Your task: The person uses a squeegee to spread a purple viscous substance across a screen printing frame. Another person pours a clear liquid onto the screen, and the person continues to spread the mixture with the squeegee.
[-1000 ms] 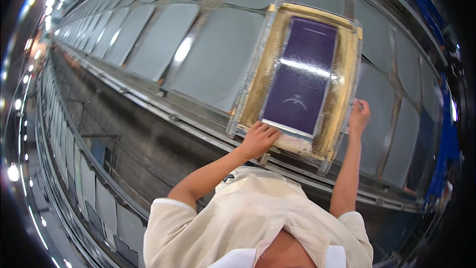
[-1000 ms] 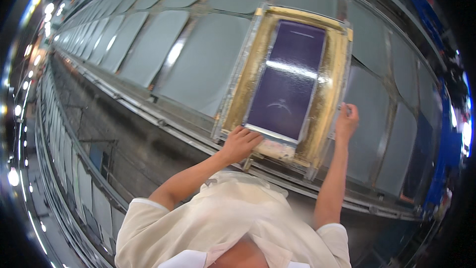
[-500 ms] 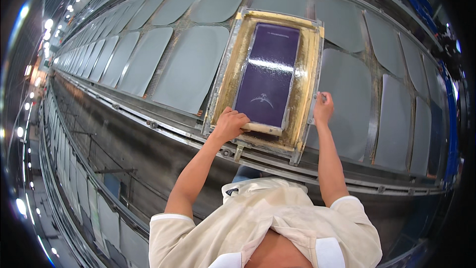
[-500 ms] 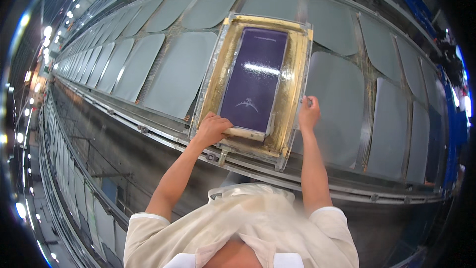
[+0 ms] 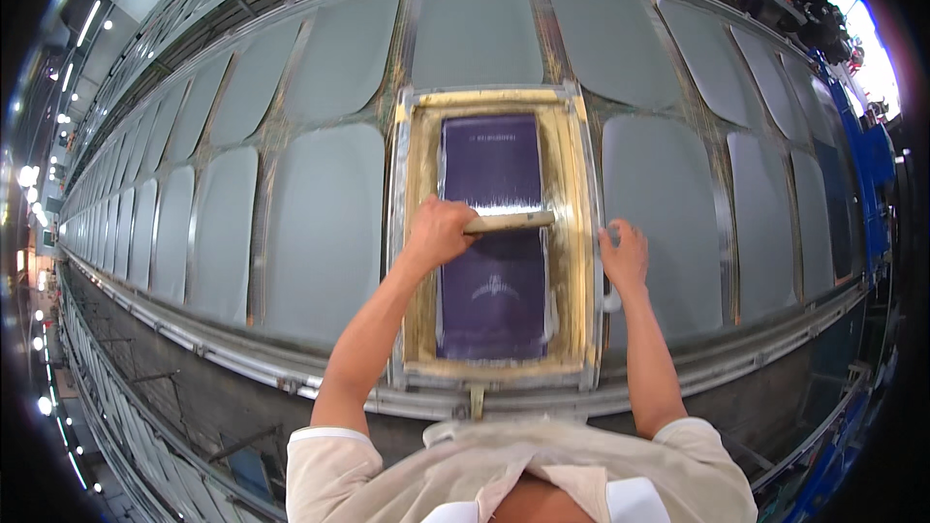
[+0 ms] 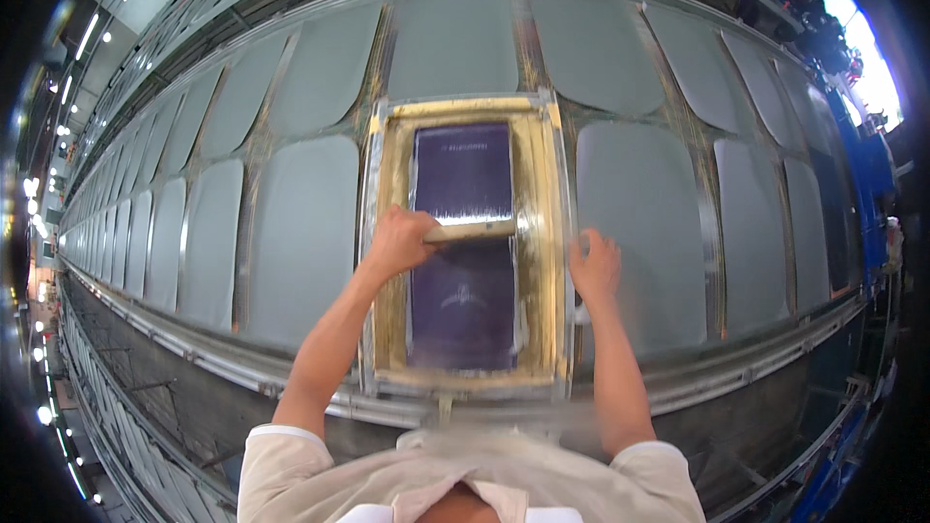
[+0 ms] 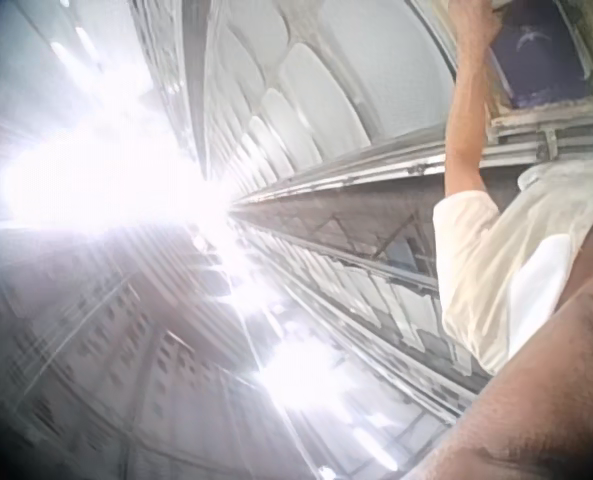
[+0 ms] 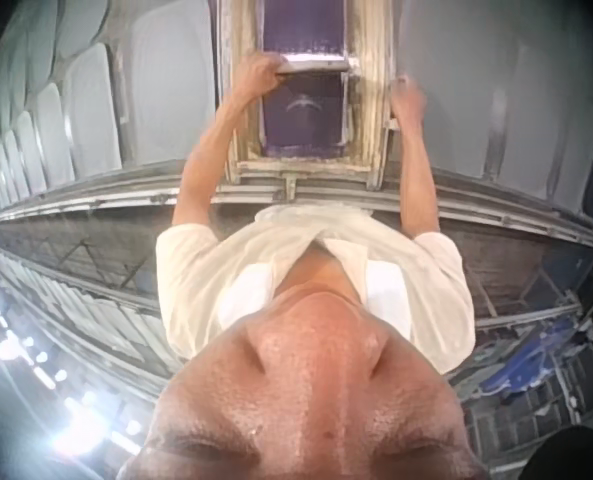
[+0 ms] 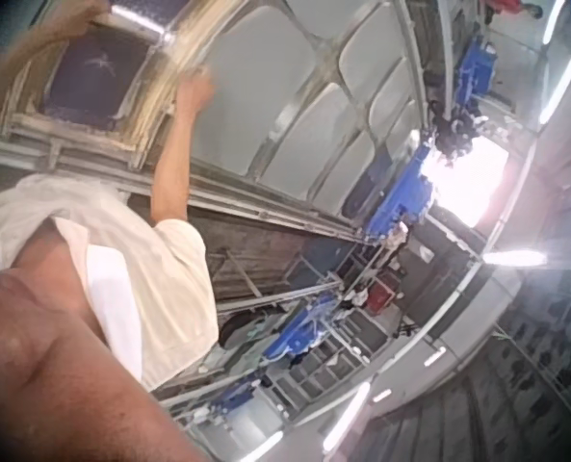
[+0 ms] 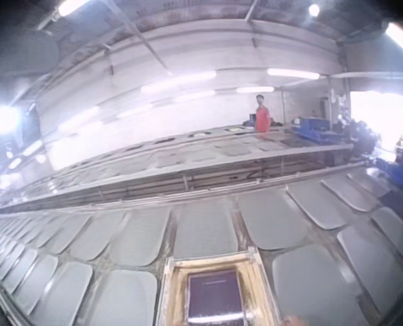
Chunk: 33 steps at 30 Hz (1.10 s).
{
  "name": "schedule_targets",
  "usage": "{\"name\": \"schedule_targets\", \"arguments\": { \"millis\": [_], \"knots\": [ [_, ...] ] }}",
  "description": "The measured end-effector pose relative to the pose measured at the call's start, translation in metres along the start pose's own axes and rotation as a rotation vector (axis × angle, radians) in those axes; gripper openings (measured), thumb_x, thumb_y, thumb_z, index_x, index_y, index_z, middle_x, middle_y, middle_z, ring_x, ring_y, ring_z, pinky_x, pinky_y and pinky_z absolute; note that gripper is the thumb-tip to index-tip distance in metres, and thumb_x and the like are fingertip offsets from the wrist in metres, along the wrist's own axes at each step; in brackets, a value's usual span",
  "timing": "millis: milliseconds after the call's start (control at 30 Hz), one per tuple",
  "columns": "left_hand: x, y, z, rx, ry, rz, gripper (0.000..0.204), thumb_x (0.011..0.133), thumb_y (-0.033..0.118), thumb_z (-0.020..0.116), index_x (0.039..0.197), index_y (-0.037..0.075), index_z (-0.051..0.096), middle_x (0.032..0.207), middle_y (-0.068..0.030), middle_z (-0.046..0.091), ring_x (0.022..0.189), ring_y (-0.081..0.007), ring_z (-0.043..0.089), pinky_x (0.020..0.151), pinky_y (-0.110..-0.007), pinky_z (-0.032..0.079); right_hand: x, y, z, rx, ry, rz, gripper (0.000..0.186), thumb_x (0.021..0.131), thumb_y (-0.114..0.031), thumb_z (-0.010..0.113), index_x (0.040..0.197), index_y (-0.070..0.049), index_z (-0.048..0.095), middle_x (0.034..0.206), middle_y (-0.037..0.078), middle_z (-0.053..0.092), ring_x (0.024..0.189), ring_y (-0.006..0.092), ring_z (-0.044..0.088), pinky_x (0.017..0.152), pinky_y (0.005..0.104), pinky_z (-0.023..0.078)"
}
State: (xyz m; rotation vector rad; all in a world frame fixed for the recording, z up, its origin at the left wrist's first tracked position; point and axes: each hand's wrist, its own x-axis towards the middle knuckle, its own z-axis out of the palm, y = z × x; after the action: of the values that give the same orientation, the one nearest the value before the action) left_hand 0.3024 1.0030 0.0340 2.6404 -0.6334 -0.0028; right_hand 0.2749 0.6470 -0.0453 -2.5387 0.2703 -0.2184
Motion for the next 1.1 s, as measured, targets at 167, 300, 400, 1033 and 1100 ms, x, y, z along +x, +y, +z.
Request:
{"name": "schedule_targets", "arguments": {
  "millis": [167, 300, 400, 1033, 1100],
  "knots": [
    [0.149, -0.073, -0.01, 0.099, -0.1, -0.04, 0.022, 0.076, 0.033, 0.085, 0.087, 0.017, 0.074, 0.083, -0.0071, 0.073, 0.084, -0.0295, 0.071, 0.081, -0.045, 0.055, 0.162, -0.114, 0.0, 0.204, -0.305, -0.461, 0.054, 0.088, -0.051, 0.072, 0.12, -0.007, 0.068, 0.119, 0.018, 0.068, 0.119, 0.0358, 0.061, 0.103, 0.0433, 0.048],
    [0.22, -0.098, -0.028, 0.207, -0.176, -0.066, 0.033, 0.077, 0.04, 0.083, 0.101, 0.019, 0.077, 0.094, -0.0106, 0.074, 0.093, -0.0318, 0.07, 0.081, -0.046, 0.056, 0.259, -0.166, 0.028, -0.16, -0.61, -0.6, 0.063, 0.08, -0.057, 0.077, 0.111, -0.003, 0.071, 0.105, 0.021, 0.072, 0.099, 0.0374, 0.07, 0.087, 0.0459, 0.055],
    [0.231, -0.135, -0.005, 0.17, -0.152, -0.068, 0.029, 0.076, 0.038, 0.083, 0.099, 0.02, 0.078, 0.09, -0.0101, 0.075, 0.089, -0.0333, 0.071, 0.079, -0.046, 0.056, 0.286, -0.166, 0.079, -0.235, -0.618, -0.658, 0.047, 0.079, -0.043, 0.081, 0.105, -0.004, 0.073, 0.094, 0.021, 0.073, 0.093, 0.0394, 0.07, 0.082, 0.0474, 0.055],
    [-0.14, 0.073, 0.041, -0.001, -0.037, -0.024, 0.029, 0.06, 0.008, 0.084, 0.086, 0.015, 0.074, 0.088, -0.0049, 0.072, 0.08, -0.0253, 0.068, 0.077, -0.042, 0.048, -0.108, -0.106, -0.037, -0.347, -0.795, -0.648, 0.029, 0.075, -0.022, 0.083, 0.101, -0.01, 0.074, 0.088, 0.011, 0.072, 0.091, 0.0286, 0.068, 0.09, 0.0412, 0.047],
    [-0.164, 0.087, 0.042, -0.018, -0.048, -0.03, 0.029, 0.061, 0.009, 0.083, 0.088, 0.015, 0.074, 0.089, -0.0038, 0.072, 0.081, -0.0239, 0.067, 0.078, -0.041, 0.046, -0.133, -0.098, -0.044, -0.307, -0.774, -0.65, 0.032, 0.074, -0.021, 0.083, 0.103, -0.011, 0.074, 0.09, 0.01, 0.072, 0.094, 0.0285, 0.066, 0.091, 0.0414, 0.046]
  ]
}}
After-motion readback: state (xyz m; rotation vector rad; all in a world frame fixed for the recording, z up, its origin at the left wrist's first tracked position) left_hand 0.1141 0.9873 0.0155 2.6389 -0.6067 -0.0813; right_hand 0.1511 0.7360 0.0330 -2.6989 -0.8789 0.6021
